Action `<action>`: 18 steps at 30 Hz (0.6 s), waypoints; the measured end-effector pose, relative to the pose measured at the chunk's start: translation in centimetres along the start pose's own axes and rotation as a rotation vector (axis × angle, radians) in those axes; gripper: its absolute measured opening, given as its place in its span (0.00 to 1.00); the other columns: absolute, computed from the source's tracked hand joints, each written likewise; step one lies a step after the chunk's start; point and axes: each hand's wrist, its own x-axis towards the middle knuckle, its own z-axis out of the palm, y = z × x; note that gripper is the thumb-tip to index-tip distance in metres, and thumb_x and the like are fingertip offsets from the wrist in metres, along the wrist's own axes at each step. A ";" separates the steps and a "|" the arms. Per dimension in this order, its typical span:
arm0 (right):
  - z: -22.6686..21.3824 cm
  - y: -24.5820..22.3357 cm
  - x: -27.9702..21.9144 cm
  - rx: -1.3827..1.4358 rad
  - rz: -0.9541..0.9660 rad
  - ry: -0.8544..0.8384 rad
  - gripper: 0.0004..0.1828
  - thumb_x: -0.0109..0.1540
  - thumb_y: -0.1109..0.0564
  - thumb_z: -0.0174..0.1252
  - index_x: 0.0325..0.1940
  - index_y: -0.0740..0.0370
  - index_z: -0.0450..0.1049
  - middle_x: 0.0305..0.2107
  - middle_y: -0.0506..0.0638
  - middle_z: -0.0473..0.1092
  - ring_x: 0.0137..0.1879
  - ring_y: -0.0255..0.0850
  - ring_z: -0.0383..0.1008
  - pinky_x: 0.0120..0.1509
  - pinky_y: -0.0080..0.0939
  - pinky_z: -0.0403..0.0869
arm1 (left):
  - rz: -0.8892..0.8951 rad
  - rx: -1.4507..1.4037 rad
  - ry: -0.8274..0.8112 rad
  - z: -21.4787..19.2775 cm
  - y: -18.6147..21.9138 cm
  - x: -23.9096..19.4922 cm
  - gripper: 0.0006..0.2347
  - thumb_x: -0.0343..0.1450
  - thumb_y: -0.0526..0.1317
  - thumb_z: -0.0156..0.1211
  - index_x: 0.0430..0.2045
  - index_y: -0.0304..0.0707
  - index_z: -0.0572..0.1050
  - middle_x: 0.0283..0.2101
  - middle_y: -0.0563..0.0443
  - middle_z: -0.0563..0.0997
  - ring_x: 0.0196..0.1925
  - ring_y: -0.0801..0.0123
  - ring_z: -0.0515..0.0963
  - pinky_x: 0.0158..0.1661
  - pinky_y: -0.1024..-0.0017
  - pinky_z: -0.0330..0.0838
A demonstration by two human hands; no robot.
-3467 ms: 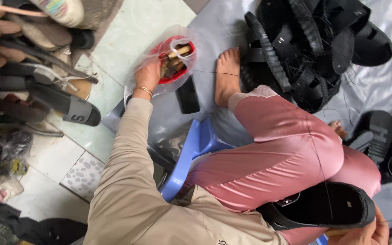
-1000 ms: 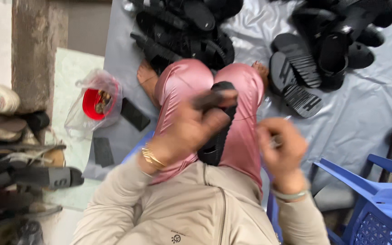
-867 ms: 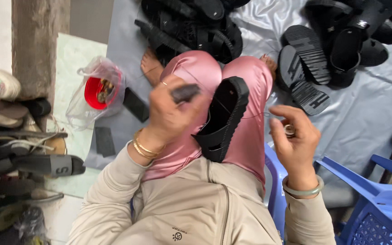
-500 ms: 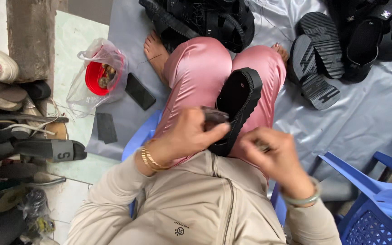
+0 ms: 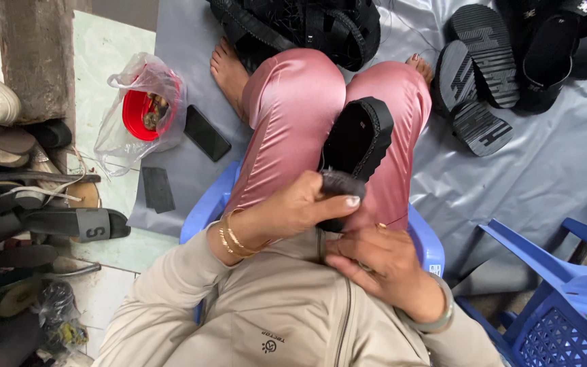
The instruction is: The person sits cross-legged on a low chair and sews a black shoe using a needle and thread. They repeatedly pull the thread through the shoe sole and use a hammer to tap the needle into the material.
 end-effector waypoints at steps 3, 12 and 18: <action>-3.1 0.4 0.2 0.032 -0.050 -0.126 0.15 0.55 0.49 0.58 0.37 0.63 0.72 0.29 0.47 0.73 0.33 0.37 0.75 0.36 0.33 0.70 | -0.335 -0.038 -0.013 -2.4 5.1 -2.0 0.09 0.64 0.42 0.56 0.20 0.35 0.76 0.20 0.53 0.76 0.22 0.78 0.73 0.26 0.81 0.68; -7.6 0.0 2.3 -0.623 0.312 -0.256 0.25 0.59 0.64 0.49 0.61 0.51 0.61 0.35 0.50 0.65 0.33 0.47 0.67 0.28 0.48 0.67 | -0.144 1.856 0.839 -22.8 4.1 -11.6 0.15 0.77 0.50 0.62 0.26 0.39 0.80 0.24 0.33 0.74 0.27 0.41 0.73 0.30 0.56 0.64; -6.7 0.3 2.5 -0.503 0.312 -0.144 0.18 0.59 0.66 0.48 0.54 0.63 0.64 0.36 0.55 0.67 0.38 0.45 0.70 0.43 0.44 0.67 | 0.422 0.811 0.679 -4.9 3.9 -1.0 0.07 0.66 0.30 0.55 0.36 0.35 0.72 0.33 0.50 0.77 0.33 0.72 0.76 0.37 0.76 0.72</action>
